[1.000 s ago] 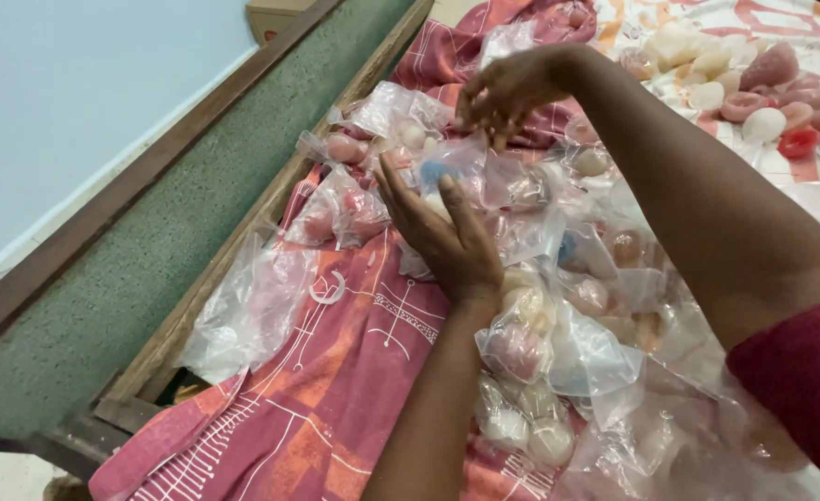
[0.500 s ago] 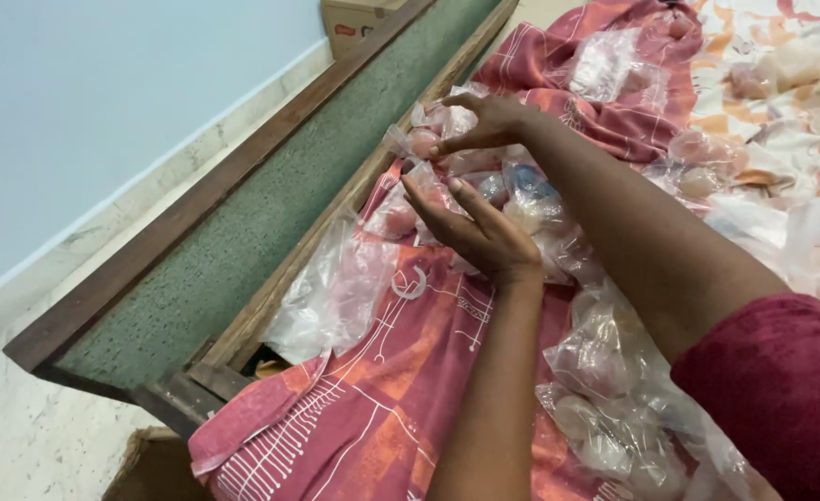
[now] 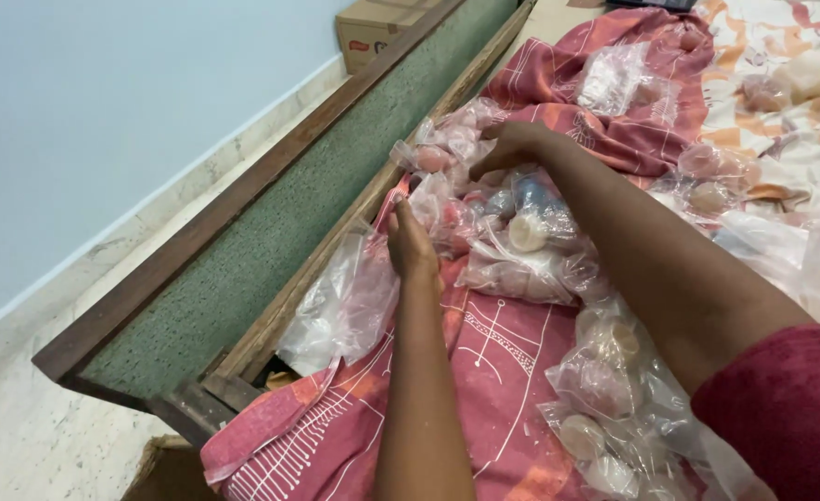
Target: Packaging and sealing small colored wax items into plastic bags.
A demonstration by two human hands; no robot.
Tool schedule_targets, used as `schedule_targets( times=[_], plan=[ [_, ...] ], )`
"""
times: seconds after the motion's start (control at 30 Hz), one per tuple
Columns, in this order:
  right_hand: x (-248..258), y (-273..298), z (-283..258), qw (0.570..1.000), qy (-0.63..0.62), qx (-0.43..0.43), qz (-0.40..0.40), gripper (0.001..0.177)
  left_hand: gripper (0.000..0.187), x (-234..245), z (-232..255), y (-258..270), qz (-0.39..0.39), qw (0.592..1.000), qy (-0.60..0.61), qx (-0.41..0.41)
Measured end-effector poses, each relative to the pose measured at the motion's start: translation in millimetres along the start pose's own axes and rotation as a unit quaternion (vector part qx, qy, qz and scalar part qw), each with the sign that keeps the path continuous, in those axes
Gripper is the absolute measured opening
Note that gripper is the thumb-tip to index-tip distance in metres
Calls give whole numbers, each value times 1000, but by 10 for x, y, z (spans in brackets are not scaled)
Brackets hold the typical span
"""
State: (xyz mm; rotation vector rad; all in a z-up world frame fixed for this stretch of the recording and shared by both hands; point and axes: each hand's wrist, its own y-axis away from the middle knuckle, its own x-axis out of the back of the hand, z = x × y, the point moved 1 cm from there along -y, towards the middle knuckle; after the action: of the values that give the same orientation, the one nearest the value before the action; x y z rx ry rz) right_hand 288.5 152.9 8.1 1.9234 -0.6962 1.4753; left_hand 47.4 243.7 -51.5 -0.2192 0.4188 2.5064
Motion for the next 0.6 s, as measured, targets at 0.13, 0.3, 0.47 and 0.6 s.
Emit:
schedule_targets(
  times=[0.13, 0.3, 0.47, 0.6],
  plan=[
    [128, 194, -177, 999, -38, 23, -25, 97, 73, -111, -157, -135, -83, 995, 47, -8],
    [396, 604, -109, 976, -133, 2, -175, 101, 47, -226, -8, 120, -327, 915, 210, 106],
    [905, 1188, 740, 964, -159, -89, -193, 103, 44, -296, 455, 618, -467, 879, 98, 0],
    [1357, 1891, 952, 953, -28, -17, -300, 72, 47, -549, 503, 941, -614, 784, 38, -87]
  ],
)
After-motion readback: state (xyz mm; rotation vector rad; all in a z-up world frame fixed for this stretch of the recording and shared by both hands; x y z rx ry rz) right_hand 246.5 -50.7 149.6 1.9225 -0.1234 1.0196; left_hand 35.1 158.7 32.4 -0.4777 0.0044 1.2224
